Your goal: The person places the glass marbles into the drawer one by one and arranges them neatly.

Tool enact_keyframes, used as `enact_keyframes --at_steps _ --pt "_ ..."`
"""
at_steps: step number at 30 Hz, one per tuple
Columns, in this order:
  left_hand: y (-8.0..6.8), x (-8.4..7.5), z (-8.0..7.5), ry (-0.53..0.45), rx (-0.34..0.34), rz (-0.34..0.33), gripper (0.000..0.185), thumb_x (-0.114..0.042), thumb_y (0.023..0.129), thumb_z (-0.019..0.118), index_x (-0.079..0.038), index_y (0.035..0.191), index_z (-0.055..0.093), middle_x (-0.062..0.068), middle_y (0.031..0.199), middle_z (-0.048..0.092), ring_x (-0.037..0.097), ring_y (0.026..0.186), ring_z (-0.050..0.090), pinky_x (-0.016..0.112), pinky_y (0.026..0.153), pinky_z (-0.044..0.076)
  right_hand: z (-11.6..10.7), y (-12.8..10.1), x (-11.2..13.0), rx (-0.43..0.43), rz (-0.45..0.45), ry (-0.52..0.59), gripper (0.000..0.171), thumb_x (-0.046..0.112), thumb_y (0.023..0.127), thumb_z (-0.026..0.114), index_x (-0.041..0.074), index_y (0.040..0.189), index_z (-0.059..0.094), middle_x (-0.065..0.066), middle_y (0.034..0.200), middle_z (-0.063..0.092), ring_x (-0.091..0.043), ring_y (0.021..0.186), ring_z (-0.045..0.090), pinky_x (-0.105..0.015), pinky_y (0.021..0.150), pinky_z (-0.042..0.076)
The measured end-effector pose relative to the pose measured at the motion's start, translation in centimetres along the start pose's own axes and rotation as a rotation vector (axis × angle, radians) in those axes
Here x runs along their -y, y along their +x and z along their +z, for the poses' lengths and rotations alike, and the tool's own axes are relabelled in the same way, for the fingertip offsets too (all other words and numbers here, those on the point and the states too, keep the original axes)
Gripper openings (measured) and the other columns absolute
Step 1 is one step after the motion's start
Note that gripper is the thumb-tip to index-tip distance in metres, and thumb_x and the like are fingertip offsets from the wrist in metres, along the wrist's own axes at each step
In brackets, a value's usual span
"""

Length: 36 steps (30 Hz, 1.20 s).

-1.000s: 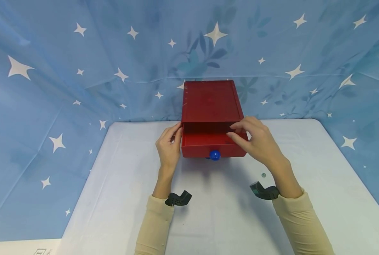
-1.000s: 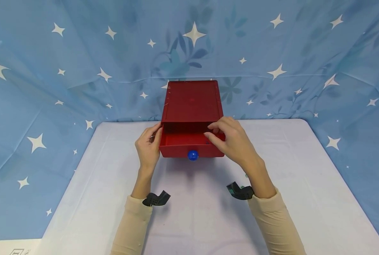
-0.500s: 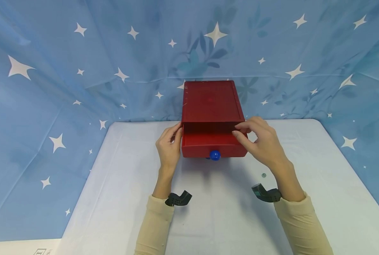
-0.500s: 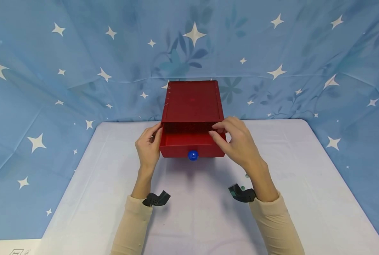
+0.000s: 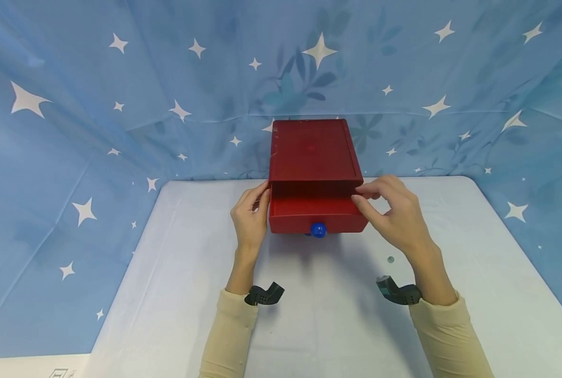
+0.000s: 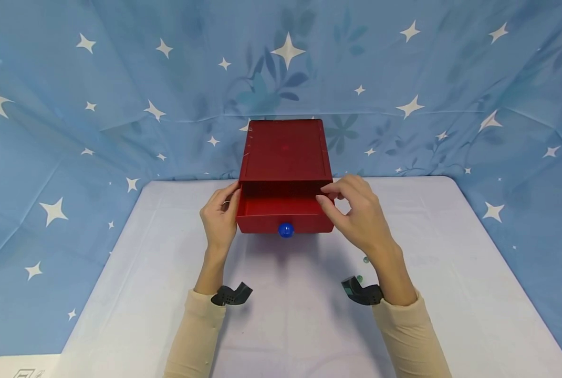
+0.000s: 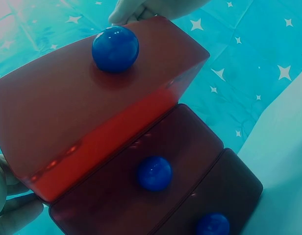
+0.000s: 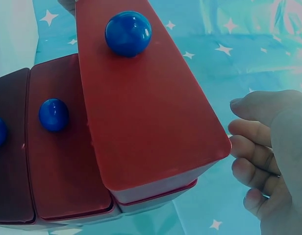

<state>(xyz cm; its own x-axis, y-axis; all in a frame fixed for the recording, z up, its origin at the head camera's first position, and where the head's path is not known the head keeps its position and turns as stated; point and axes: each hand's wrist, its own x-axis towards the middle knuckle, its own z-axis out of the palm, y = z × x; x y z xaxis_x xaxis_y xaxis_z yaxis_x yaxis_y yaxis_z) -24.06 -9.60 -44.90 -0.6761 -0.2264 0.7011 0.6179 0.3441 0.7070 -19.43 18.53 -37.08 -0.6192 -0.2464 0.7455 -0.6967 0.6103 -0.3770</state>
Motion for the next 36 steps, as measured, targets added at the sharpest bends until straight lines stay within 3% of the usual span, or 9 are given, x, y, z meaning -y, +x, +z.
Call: enact_keyframes --at_steps 7,12,16,20,30,36 --pt "0.0 -0.1 0.2 0.004 -0.023 0.003 0.023 -0.006 0.094 0.069 -0.003 0.115 0.075 0.014 0.103 0.076 0.025 0.083 0.073 0.01 0.073 0.053 -0.4 -0.3 0.2 -0.02 0.006 0.006 0.022 0.004 0.08 0.077 0.0 0.101 0.073 -0.011 0.095 0.072 -0.018 0.087 0.058 -0.013 0.079 0.044" --pt "0.3 -1.8 0.1 0.013 -0.037 0.012 0.022 0.006 0.09 0.068 0.006 0.112 0.073 0.021 0.1 0.074 0.032 0.08 0.072 0.009 0.072 0.053 -0.7 -0.5 0.5 -0.033 0.023 0.002 0.021 0.004 0.08 0.076 0.0 0.101 0.073 -0.01 0.095 0.071 -0.017 0.088 0.058 -0.012 0.08 0.044" --pt "0.4 -3.1 -0.1 0.023 -0.037 0.016 0.022 0.006 0.09 0.067 0.008 0.111 0.073 0.023 0.099 0.074 0.033 0.08 0.072 0.01 0.072 0.053 -0.9 -0.7 0.6 -0.044 0.033 0.001 0.021 0.003 0.08 0.076 0.0 0.101 0.073 -0.012 0.093 0.071 -0.017 0.088 0.058 -0.011 0.08 0.044" --pt "0.5 -3.2 -0.1 0.029 -0.035 0.018 0.021 0.004 0.091 0.067 0.008 0.111 0.073 0.023 0.099 0.074 0.033 0.08 0.072 0.01 0.071 0.054 -1.1 -0.9 0.6 -0.06 0.036 0.002 0.02 0.003 0.081 0.076 -0.001 0.1 0.073 -0.013 0.092 0.07 -0.014 0.089 0.058 -0.01 0.082 0.043" --pt "0.0 -0.3 0.3 0.027 -0.034 0.016 0.022 -0.002 0.093 0.069 0.0 0.114 0.075 0.016 0.102 0.075 0.025 0.082 0.073 0.01 0.072 0.053 -1.5 -1.4 0.5 -0.1 0.017 0.013 0.02 0.005 0.082 0.073 -0.001 0.1 0.074 -0.013 0.09 0.07 -0.009 0.089 0.057 -0.011 0.083 0.044" --pt "-0.1 0.0 0.2 0.006 -0.017 0.024 0.024 -0.012 0.095 0.068 -0.007 0.117 0.075 0.01 0.105 0.076 0.021 0.085 0.074 0.013 0.073 0.055 -1.7 -2.0 0.4 -0.1 0.028 -0.006 0.021 0.004 0.08 0.074 -0.001 0.1 0.074 -0.014 0.091 0.069 -0.009 0.088 0.056 -0.009 0.083 0.043"
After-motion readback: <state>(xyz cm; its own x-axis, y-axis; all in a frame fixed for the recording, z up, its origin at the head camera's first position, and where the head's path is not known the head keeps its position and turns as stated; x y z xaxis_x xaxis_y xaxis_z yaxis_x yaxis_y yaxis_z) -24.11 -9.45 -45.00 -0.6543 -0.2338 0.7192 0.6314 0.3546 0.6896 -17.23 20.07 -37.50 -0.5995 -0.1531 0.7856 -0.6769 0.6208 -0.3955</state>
